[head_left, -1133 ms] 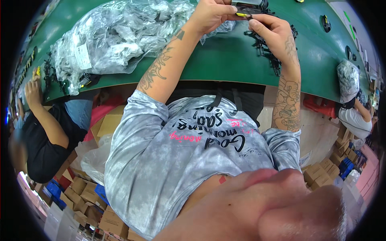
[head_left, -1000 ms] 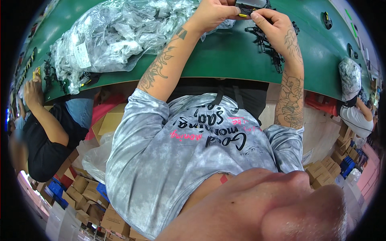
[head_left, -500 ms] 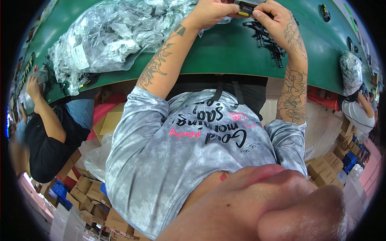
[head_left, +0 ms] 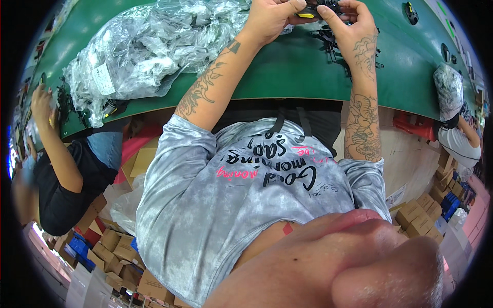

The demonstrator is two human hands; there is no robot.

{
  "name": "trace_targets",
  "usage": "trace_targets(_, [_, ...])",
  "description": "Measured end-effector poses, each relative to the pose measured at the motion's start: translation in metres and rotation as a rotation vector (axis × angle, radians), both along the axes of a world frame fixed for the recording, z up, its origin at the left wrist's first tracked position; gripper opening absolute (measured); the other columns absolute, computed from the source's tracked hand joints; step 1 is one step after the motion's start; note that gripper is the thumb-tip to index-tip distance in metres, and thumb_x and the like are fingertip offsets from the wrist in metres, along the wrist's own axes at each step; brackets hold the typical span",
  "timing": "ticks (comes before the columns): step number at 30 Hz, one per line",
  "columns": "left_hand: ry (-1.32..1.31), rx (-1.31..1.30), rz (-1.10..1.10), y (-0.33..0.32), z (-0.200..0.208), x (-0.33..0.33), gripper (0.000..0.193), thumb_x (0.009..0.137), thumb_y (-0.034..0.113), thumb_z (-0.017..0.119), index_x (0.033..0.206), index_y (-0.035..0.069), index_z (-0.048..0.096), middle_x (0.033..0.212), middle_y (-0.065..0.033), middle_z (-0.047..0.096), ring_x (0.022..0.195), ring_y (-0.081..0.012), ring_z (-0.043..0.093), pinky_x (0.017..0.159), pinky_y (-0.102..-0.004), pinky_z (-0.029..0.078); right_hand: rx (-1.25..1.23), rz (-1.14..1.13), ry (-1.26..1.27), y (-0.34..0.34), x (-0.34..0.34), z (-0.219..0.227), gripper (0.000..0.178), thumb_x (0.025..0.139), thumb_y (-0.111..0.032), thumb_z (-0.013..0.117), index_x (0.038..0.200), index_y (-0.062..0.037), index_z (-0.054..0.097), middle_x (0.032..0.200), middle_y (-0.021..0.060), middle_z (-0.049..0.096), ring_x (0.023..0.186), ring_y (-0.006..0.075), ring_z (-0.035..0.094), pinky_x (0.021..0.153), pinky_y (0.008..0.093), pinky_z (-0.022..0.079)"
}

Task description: Assembling small plastic parts onto computer mice and organizing components at a factory workbench.

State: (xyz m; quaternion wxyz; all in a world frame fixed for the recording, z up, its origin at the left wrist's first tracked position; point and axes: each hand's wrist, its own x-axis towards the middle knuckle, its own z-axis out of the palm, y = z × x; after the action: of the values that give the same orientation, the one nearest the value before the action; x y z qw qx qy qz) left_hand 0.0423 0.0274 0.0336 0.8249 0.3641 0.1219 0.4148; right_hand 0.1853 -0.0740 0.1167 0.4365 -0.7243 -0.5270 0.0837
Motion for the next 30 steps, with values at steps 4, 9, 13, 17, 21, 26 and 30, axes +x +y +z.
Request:
trace_targets(4, [-0.266, 0.062, -0.336, -0.001, -0.001, 0.0, 0.051, 0.099, 0.0, 0.06, 0.148, -0.001, 0.047, 0.126, -0.0137, 0.067, 0.105, -0.0209, 0.071, 0.088, -0.0332, 0.063, 0.064, -0.01, 0.197, 0.004, 0.012, -0.015, 0.027, 0.084, -0.014, 0.083, 0.097, 0.0, 0.065, 0.079, 0.0028, 0.06, 0.075, 0.0118, 0.056, 0.07, 0.0284, 0.049])
trace_targets(9, [0.003, -0.033, -0.129, -0.011, -0.002, 0.007, 0.051, 0.1, 0.002, 0.06, 0.149, 0.0, 0.045, 0.133, -0.0133, 0.064, 0.112, -0.0228, 0.069, 0.093, -0.0373, 0.062, 0.14, 0.01, 0.104, 0.006, 0.007, -0.023, 0.028, 0.085, -0.014, 0.082, 0.102, -0.0001, 0.064, 0.087, 0.0045, 0.062, 0.079, 0.0121, 0.057, 0.071, 0.0284, 0.049])
trace_targets(13, [-0.092, -0.072, -0.163, -0.005, -0.005, 0.001, 0.051, 0.101, 0.004, 0.061, 0.149, 0.001, 0.046, 0.134, -0.0134, 0.063, 0.111, -0.0249, 0.069, 0.092, -0.0393, 0.063, 0.157, 0.015, -0.133, 0.011, 0.017, -0.031, 0.053, 0.082, -0.023, 0.086, 0.12, 0.0013, 0.058, 0.112, 0.0146, 0.062, 0.096, 0.0194, 0.06, 0.083, 0.0318, 0.052])
trace_targets(17, [-0.129, -0.032, -0.195, -0.005, -0.01, 0.004, 0.05, 0.1, 0.005, 0.063, 0.147, 0.001, 0.049, 0.134, -0.0143, 0.063, 0.11, -0.026, 0.07, 0.09, -0.04, 0.063, 0.089, 0.133, 0.395, 0.012, 0.019, -0.035, 0.064, 0.077, -0.026, 0.09, 0.124, 0.0029, 0.057, 0.112, 0.0138, 0.063, 0.1, 0.0185, 0.061, 0.088, 0.032, 0.052])
trace_targets(21, [0.084, 0.09, -0.201, 0.009, -0.02, -0.003, 0.051, 0.098, 0.006, 0.067, 0.146, 0.0, 0.05, 0.134, -0.0147, 0.063, 0.11, -0.0268, 0.07, 0.091, -0.0416, 0.063, 0.149, 0.061, 0.248, 0.008, 0.005, -0.042, 0.061, 0.076, -0.023, 0.091, 0.122, 0.0018, 0.059, 0.104, 0.0078, 0.064, 0.093, 0.0159, 0.061, 0.084, 0.0314, 0.052])
trace_targets(26, [-0.098, -0.044, -0.198, -0.007, -0.017, 0.002, 0.053, 0.097, 0.007, 0.066, 0.146, -0.002, 0.048, 0.134, -0.0168, 0.063, 0.112, -0.0279, 0.07, 0.091, -0.0441, 0.063, 0.111, 0.057, 0.303, 0.0, 0.013, -0.036, 0.057, 0.082, -0.018, 0.087, 0.126, 0.0021, 0.058, 0.108, 0.0074, 0.065, 0.096, 0.015, 0.061, 0.086, 0.0298, 0.052])
trace_targets(30, [-0.18, -0.199, -0.292, -0.005, -0.012, 0.002, 0.05, 0.098, 0.007, 0.062, 0.145, -0.003, 0.048, 0.134, -0.0181, 0.063, 0.115, -0.03, 0.069, 0.091, -0.046, 0.063, 0.155, 0.352, 0.691, -0.008, 0.029, -0.036, 0.05, 0.096, -0.011, 0.075, 0.137, 0.0053, 0.053, 0.114, 0.0073, 0.064, 0.102, 0.0134, 0.061, 0.092, 0.0277, 0.051])
